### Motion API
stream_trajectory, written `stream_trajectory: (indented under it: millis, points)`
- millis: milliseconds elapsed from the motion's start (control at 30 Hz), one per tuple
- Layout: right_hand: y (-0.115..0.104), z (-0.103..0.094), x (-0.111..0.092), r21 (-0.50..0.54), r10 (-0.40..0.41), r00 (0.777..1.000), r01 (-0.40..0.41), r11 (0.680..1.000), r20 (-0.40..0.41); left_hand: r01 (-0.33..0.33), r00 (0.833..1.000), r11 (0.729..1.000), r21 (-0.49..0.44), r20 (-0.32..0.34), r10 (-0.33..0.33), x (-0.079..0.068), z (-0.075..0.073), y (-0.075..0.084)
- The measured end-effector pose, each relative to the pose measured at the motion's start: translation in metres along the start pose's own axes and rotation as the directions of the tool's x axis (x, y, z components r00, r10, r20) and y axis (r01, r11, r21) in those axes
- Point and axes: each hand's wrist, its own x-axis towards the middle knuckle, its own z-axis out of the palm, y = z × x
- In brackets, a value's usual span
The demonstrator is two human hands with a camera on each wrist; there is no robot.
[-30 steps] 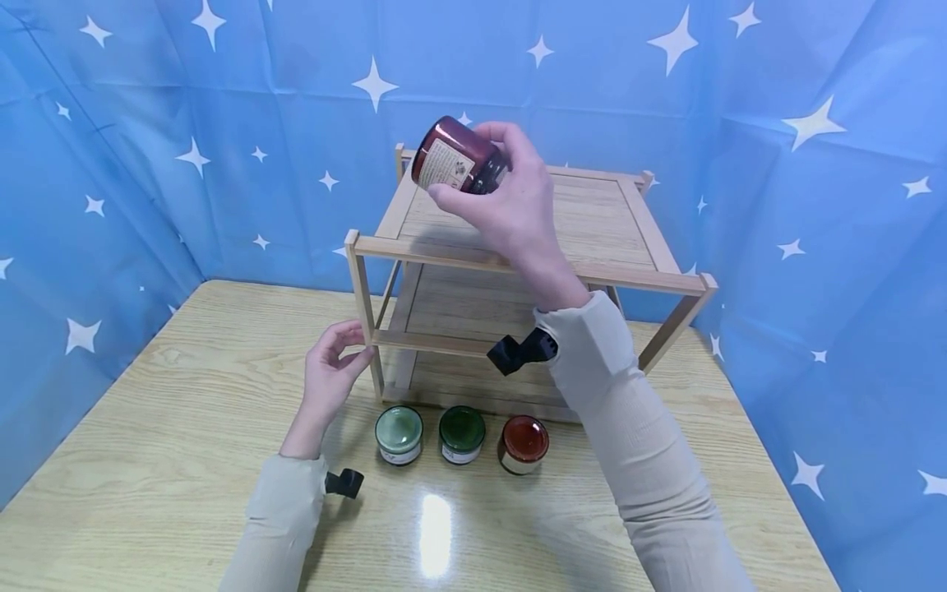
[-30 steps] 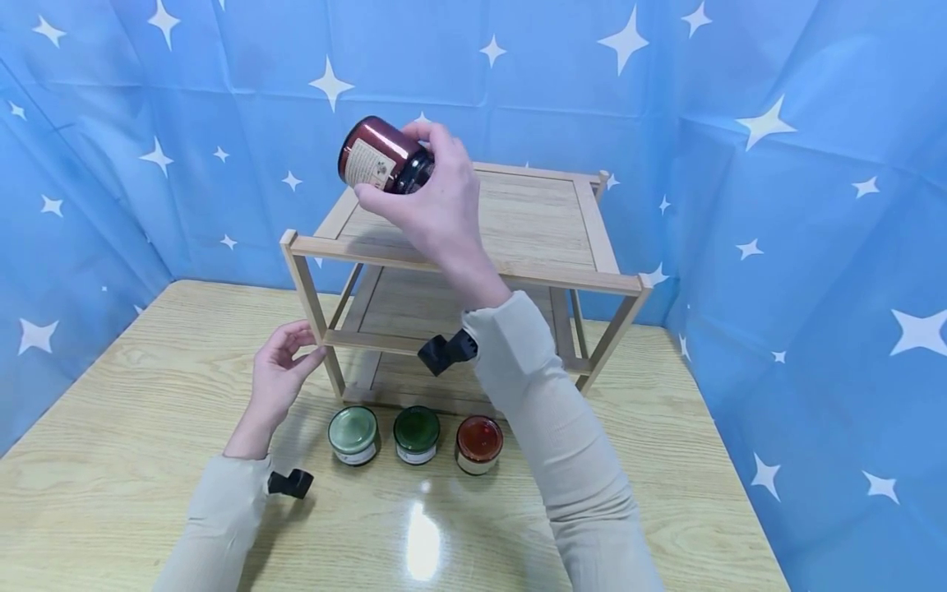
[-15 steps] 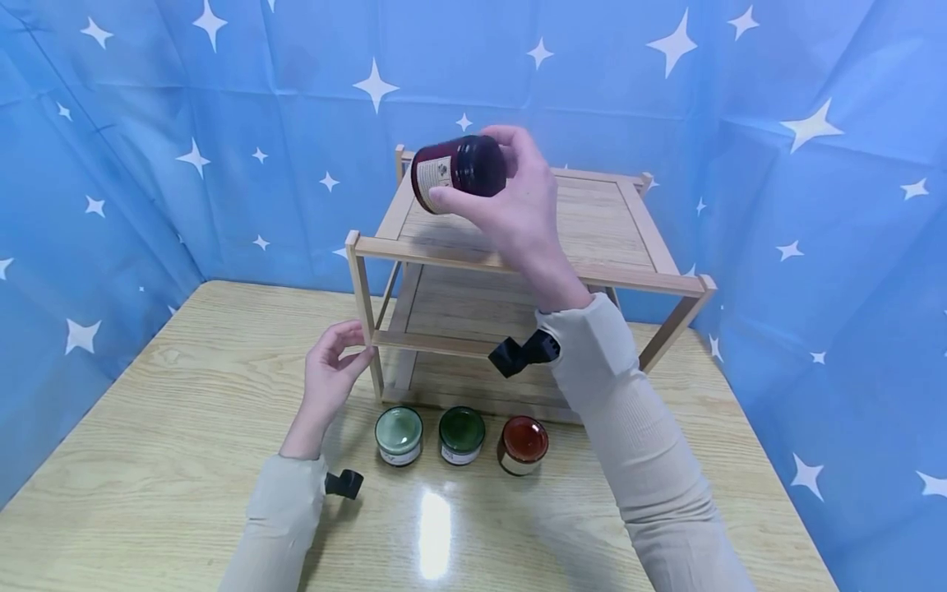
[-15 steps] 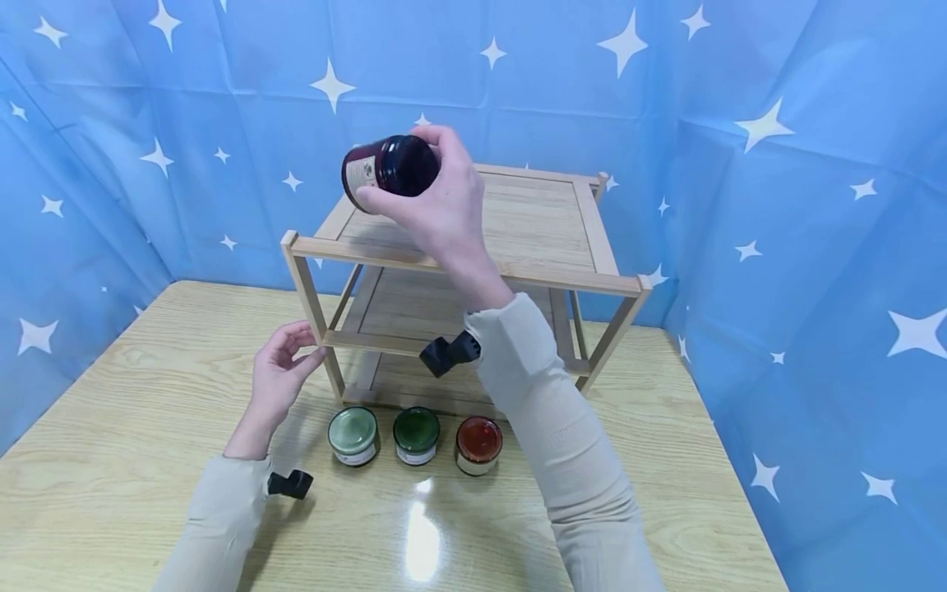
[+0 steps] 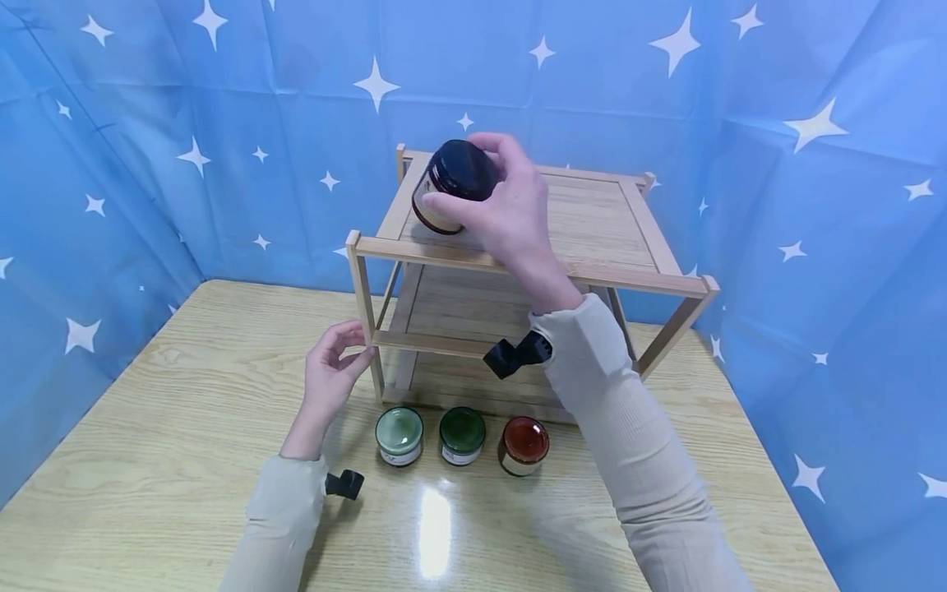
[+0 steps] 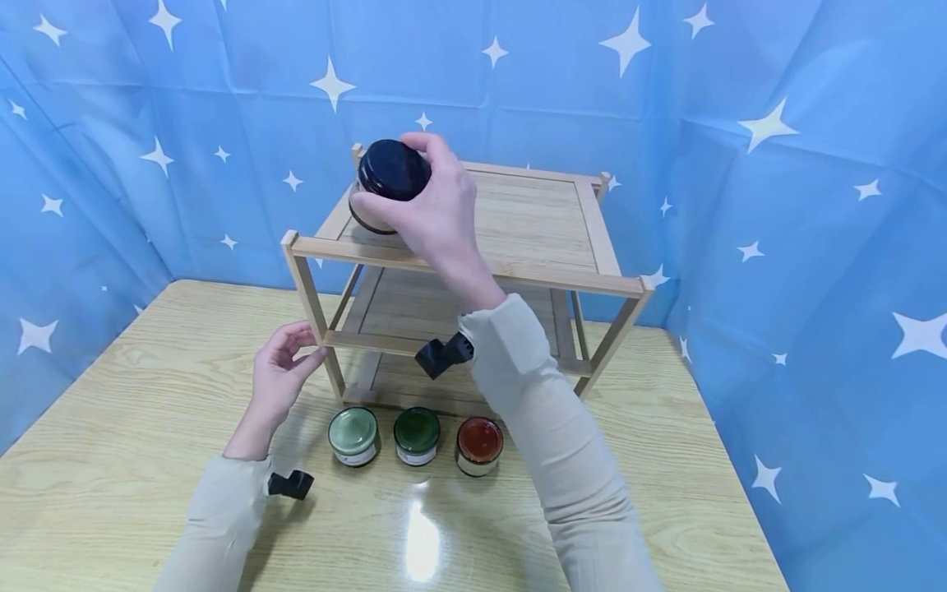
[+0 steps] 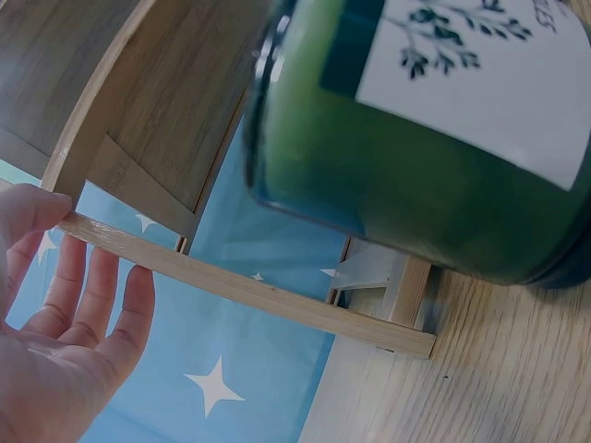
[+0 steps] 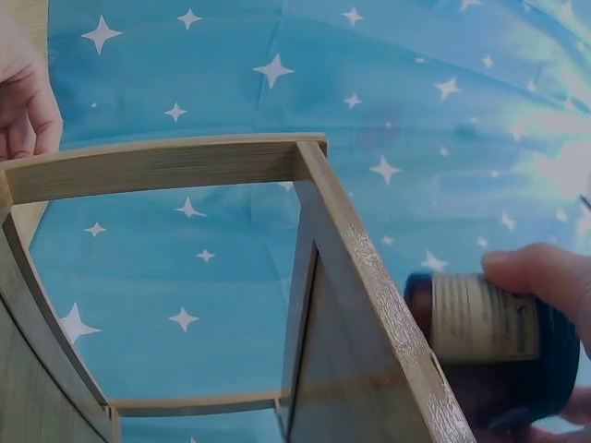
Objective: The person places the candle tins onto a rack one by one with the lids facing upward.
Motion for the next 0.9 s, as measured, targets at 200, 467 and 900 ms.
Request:
stream_trajectory:
  millis: [200, 467, 900]
  points:
    - [0.003, 0.003, 0.001, -0.019, -0.01, 0.999, 0.011, 1.0, 0.037, -0.002, 1.0, 1.0, -0.017, -0.002, 0.002, 0.0, 0.0, -0.001]
    - [0.003, 0.007, 0.003, -0.073, 0.015, 0.997, -0.009, 0.997, 0.077, -0.002, 1.0, 1.0, -0.01, 0.0, 0.002, 0.0, 0.0, -0.002]
    - [0.006, 0.013, 0.002, -0.072, -0.005, 0.994, 0.014, 0.997, 0.112, 0.005, 1.0, 1.0, -0.024, -0.004, -0.005, 0.0, 0.0, -0.001]
